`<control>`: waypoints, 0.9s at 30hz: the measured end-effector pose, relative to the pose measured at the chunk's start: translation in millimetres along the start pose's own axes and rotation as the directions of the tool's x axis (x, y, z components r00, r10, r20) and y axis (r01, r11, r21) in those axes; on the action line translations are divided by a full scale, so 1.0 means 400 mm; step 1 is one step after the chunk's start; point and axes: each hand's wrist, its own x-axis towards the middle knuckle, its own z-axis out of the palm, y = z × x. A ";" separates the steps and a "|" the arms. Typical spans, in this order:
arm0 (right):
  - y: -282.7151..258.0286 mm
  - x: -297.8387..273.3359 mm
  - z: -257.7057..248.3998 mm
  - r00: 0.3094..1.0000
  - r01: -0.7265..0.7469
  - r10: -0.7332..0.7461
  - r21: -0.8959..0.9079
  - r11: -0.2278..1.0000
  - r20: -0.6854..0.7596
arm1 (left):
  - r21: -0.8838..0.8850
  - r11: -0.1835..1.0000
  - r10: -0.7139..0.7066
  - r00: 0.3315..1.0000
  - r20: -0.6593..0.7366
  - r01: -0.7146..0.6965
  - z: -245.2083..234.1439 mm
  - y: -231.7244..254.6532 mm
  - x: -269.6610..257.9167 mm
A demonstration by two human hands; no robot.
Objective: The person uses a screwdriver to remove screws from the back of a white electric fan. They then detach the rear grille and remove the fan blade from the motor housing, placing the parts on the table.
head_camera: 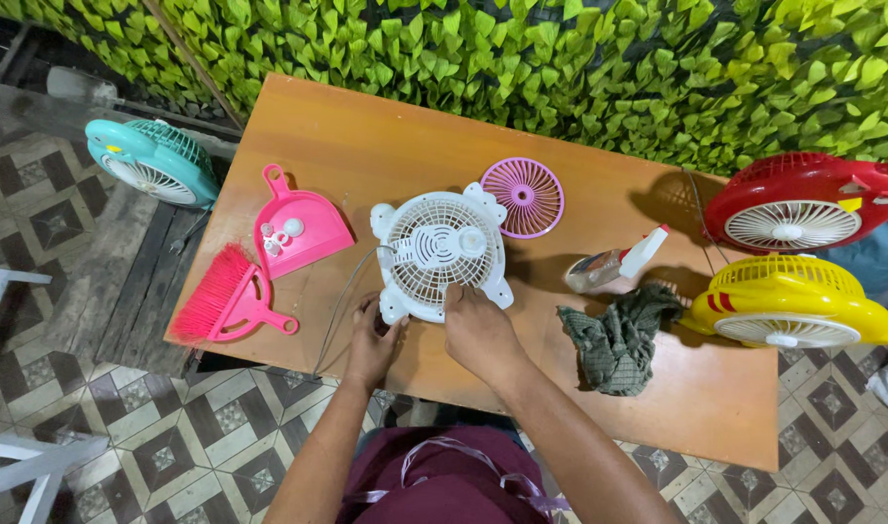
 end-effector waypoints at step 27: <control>0.015 0.011 -0.014 0.987 0.140 -0.132 0.093 0.986 -0.088 | 0.007 1.000 0.000 1.000 0.017 0.000 -0.002 0.035 -0.009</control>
